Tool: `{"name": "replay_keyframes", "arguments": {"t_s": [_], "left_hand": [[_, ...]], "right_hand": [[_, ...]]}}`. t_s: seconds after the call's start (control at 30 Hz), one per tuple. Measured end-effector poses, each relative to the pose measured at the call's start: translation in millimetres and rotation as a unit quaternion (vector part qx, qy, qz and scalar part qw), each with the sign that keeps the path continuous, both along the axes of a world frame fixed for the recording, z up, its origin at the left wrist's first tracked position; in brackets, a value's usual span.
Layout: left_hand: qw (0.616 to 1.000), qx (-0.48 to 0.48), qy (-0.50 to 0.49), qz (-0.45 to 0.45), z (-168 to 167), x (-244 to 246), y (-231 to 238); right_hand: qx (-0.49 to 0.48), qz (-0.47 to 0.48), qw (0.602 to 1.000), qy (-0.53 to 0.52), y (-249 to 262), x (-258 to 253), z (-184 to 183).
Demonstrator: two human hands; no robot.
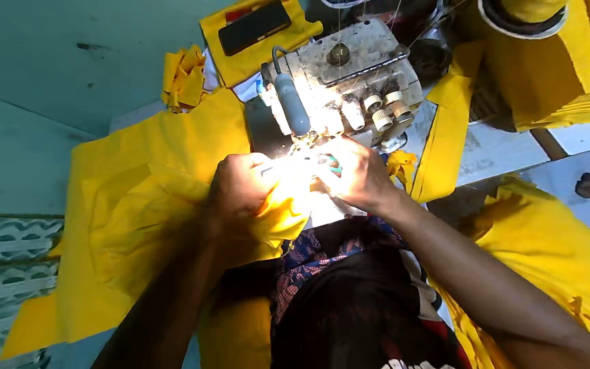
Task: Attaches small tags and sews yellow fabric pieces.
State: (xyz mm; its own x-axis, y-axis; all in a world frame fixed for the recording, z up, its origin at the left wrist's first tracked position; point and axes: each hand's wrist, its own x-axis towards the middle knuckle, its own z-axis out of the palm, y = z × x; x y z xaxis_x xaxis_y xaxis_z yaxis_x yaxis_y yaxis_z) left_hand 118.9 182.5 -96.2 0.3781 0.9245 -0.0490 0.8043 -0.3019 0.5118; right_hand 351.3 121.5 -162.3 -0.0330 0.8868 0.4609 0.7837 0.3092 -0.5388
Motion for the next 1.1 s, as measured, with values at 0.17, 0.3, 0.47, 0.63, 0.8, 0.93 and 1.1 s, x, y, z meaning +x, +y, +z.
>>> {"name": "replay_keyframes", "arguments": {"t_s": [0.17,0.3,0.47,0.63,0.8,0.93,1.1], "left_hand": [[0.996,-0.069,-0.056,-0.003,6,-9,2],[0.996,-0.067,-0.059,-0.009,6,-11,5],[0.996,-0.054,-0.074,-0.012,0,-17,7],[0.995,-0.057,-0.076,-0.014,1,-14,0],[0.996,-0.057,-0.070,-0.020,4,-14,-3],[0.995,-0.039,-0.088,-0.008,8,-18,-11],[0.981,0.082,-0.101,-0.141,12,-22,-26]], "right_hand": [[0.115,0.060,0.988,-0.083,14,-5,-4],[0.171,0.109,0.974,-0.103,28,-10,-5],[0.164,0.106,0.975,-0.104,28,-10,-10],[0.176,0.088,0.978,-0.073,26,-11,-13],[0.186,0.117,0.972,-0.085,31,-11,-11],[0.070,0.055,0.995,0.051,10,-16,-4],[-0.199,0.186,0.890,0.366,-26,-26,3]]}}
